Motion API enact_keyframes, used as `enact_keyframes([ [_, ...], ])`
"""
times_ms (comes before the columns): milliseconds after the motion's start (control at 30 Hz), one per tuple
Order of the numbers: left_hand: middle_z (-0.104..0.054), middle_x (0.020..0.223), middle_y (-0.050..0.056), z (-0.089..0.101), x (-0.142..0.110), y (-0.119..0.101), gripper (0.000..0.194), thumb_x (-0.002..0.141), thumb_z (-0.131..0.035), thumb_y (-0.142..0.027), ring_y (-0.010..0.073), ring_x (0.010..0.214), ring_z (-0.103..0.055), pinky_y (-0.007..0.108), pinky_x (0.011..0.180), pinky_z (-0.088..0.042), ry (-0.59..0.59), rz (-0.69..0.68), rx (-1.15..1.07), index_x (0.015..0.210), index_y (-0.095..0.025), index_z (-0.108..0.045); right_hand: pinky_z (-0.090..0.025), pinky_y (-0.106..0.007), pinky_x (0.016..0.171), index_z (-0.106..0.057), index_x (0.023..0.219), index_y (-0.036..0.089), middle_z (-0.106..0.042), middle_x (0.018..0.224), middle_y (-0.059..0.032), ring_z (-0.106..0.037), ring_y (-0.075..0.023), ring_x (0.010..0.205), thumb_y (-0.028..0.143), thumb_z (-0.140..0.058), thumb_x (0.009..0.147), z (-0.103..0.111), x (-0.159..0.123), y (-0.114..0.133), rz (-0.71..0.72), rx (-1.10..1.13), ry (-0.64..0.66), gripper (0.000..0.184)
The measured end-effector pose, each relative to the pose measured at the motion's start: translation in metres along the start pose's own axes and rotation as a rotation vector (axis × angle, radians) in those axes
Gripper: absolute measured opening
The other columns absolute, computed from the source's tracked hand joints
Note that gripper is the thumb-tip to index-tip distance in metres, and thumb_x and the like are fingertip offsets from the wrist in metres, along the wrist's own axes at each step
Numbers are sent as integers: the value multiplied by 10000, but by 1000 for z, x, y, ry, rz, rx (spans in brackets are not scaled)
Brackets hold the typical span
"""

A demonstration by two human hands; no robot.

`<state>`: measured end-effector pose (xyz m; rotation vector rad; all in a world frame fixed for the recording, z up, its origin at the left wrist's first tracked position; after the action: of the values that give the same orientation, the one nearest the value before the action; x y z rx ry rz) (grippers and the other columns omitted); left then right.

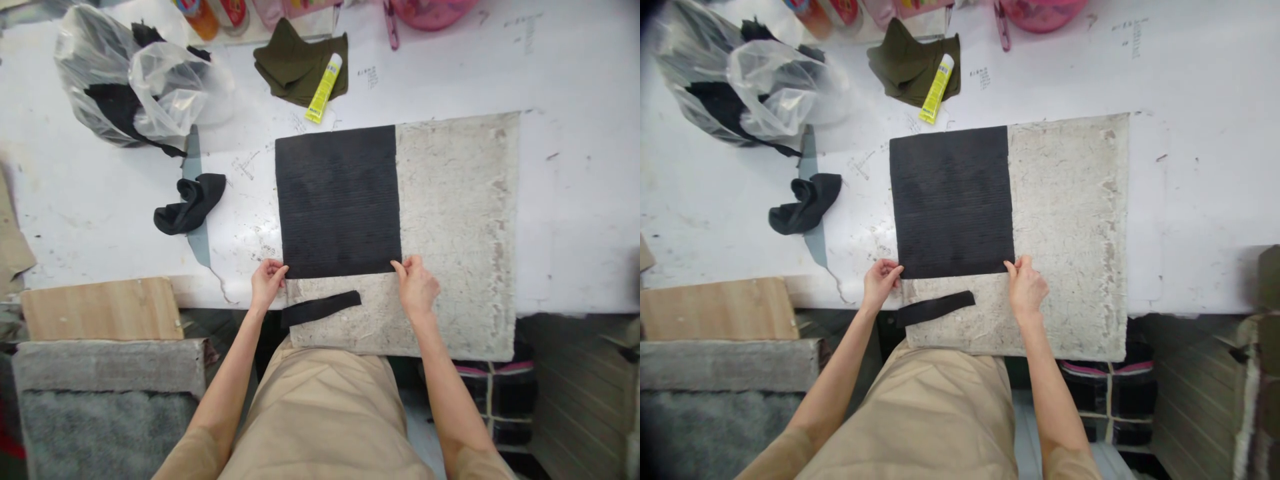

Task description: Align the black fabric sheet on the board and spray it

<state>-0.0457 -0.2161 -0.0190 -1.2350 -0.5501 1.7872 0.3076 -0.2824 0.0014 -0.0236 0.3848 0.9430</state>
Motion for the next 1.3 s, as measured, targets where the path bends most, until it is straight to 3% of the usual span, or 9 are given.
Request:
enact_keyframes([
  [133,-575,563,-33,5,-4,3,308,757,-677,-412,122,451,-535,204,426,-390,-14,5,-92,879,-180,-515,-281,-301,547,-586,981,182,-649,731,-36,-534,-173,581,465,-427,963,4,-10,-3,53,161,-65,324],
  [267,-608,706,1,8,-28,1,238,823,-645,-393,119,570,-558,231,542,-444,-60,-142,81,878,-177,-564,-436,-320,711,-589,1046,193,-649,968,-62,-598,-206,862,369,-507,943,5,-41,21,413,329,9,220],
  [333,-623,789,23,3,-46,-3,212,855,-637,-389,136,663,-571,254,616,-460,80,-279,264,887,-183,-604,-455,-345,802,-593,1082,207,-624,1076,-76,-565,-232,992,318,-583,902,-1,-60,36,600,324,111,211],
  [433,-623,952,69,-9,-75,-8,285,838,-675,-420,211,880,-581,328,766,-482,322,-519,522,997,-188,-625,-450,-382,823,-594,1119,219,-605,1138,-82,-529,-263,1026,233,-678,827,-12,-81,48,688,242,167,304],
  [567,-596,1057,114,-22,-92,-9,398,822,-698,-381,284,1010,-528,413,861,-459,344,-658,773,1144,-173,-591,-432,-386,802,-622,948,197,-637,1045,-76,-533,-264,976,169,-671,814,-22,-92,47,683,193,159,145],
  [733,-621,895,76,-24,-93,-5,163,879,-629,-331,250,910,-550,373,812,-441,363,-626,735,904,-171,-643,-435,-319,709,-624,846,205,-663,822,-29,-585,-204,806,249,-589,884,-20,-90,42,624,486,340,68],
  [1000,-671,765,-7,-23,-89,-3,222,878,-626,-400,162,718,-603,249,663,-425,694,-192,361,814,-193,-674,-412,-244,499,-552,754,214,-569,512,59,-568,-140,450,403,-630,807,-24,-92,8,91,810,686,211],
  [1167,-675,791,-7,-31,-90,-1,186,867,-646,-375,160,724,-607,245,677,-408,626,-232,457,848,-190,-652,-416,-244,437,-542,771,217,-579,470,40,-584,-168,421,425,-567,840,-35,-101,-7,-39,794,749,221],
  [1300,-650,728,2,-34,-91,-1,233,906,-589,-370,155,684,-591,237,650,-391,640,-305,561,780,-181,-639,-419,-272,489,-579,836,212,-632,563,-2,-621,-197,502,427,-544,887,-29,-102,-8,141,434,628,223],
])
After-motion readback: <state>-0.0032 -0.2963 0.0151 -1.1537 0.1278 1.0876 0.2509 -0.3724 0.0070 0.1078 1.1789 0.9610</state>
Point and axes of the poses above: each hand's wrist, its own x-axis towards the middle knuckle, its own z-axis out of the back of the hand, y = z × x, the point moved 2 cm from there along x, towards the middle knuckle
